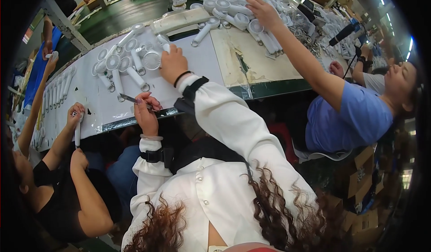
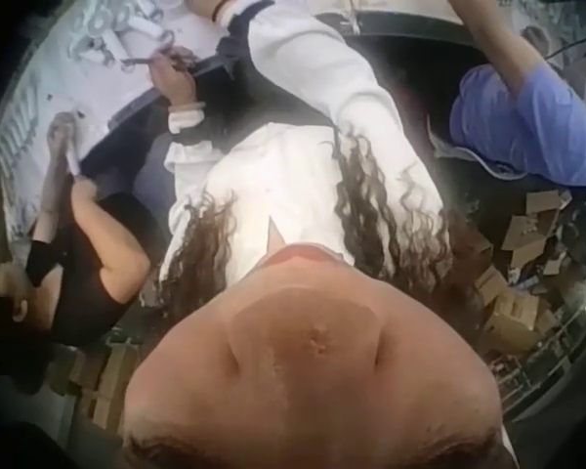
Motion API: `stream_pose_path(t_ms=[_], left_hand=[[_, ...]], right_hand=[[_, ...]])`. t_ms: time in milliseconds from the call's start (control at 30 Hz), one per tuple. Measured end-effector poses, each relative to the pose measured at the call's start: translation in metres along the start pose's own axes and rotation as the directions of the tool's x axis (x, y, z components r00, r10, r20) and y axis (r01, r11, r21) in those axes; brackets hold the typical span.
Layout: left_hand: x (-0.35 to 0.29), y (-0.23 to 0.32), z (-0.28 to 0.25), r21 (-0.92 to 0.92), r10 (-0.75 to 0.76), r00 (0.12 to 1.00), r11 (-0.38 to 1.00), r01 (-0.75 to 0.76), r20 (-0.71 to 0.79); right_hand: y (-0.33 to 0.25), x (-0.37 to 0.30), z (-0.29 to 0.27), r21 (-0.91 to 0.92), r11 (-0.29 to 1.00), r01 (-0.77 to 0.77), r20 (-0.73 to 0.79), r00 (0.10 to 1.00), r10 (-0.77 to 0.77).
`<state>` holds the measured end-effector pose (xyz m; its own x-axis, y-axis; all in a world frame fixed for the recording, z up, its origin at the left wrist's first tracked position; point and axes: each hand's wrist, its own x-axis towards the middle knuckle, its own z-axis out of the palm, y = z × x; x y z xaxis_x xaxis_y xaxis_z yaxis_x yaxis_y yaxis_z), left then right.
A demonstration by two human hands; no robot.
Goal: The person picks up a handheld fan, scrapes the plastic edges with a blade, and places it back on the table, repeating this process with several more fans.
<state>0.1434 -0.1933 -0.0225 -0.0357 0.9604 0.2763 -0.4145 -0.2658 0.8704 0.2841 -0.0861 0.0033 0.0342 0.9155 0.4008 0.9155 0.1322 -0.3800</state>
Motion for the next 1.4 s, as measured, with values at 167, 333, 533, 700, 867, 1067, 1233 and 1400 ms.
stream_pose_path(t_ms=[167, 333, 533, 700, 867, 1067, 1233, 1400], left_hand=[[-0.001, 0.004, -0.004, 0.005, 0.011, 1.0, 1.0, -0.01, -0.017], [0.004, 0.0, 0.006, 0.025, 0.005, 1.0, 1.0, -0.006, 0.016], [0.003, -0.001, 0.002, 0.049, 0.0, 1.0, 0.999, 0.001, -0.006], [0.001, 0.003, 0.001, 0.157, -0.042, 0.999, 0.987, 0.039, 0.017], [-0.004, 0.01, 0.013, 0.249, -0.084, 0.986, 0.968, 0.046, 0.147], [0.001, 0.018, 0.048, 0.284, -0.39, 0.892, 0.903, 0.322, 0.228], [0.007, 0.014, 0.032, 0.281, -0.416, 0.9, 0.886, 0.368, 0.131], [0.016, 0.017, 0.026, 0.266, -0.405, 0.913, 0.886, 0.38, 0.045]], right_hand=[[-0.021, 0.013, 0.019, 0.246, 0.967, -0.067, 0.077, 0.996, 0.05], [0.008, 0.028, 0.042, 0.56, 0.828, -0.003, -0.006, 1.0, 0.008], [0.058, 0.0, 0.006, 0.51, 0.822, 0.253, -0.055, 0.963, -0.262], [0.161, -0.01, -0.086, -0.064, 0.987, 0.15, -0.294, 0.942, -0.163], [0.248, -0.013, -0.138, -0.435, 0.83, -0.35, -0.32, 0.921, 0.22], [0.283, -0.021, -0.131, -0.472, 0.825, -0.31, -0.365, 0.921, 0.137], [0.211, -0.034, -0.136, 0.107, 0.991, -0.086, -0.186, 0.977, 0.105], [0.143, -0.062, -0.138, 0.818, 0.422, -0.391, 0.386, 0.917, 0.102]])
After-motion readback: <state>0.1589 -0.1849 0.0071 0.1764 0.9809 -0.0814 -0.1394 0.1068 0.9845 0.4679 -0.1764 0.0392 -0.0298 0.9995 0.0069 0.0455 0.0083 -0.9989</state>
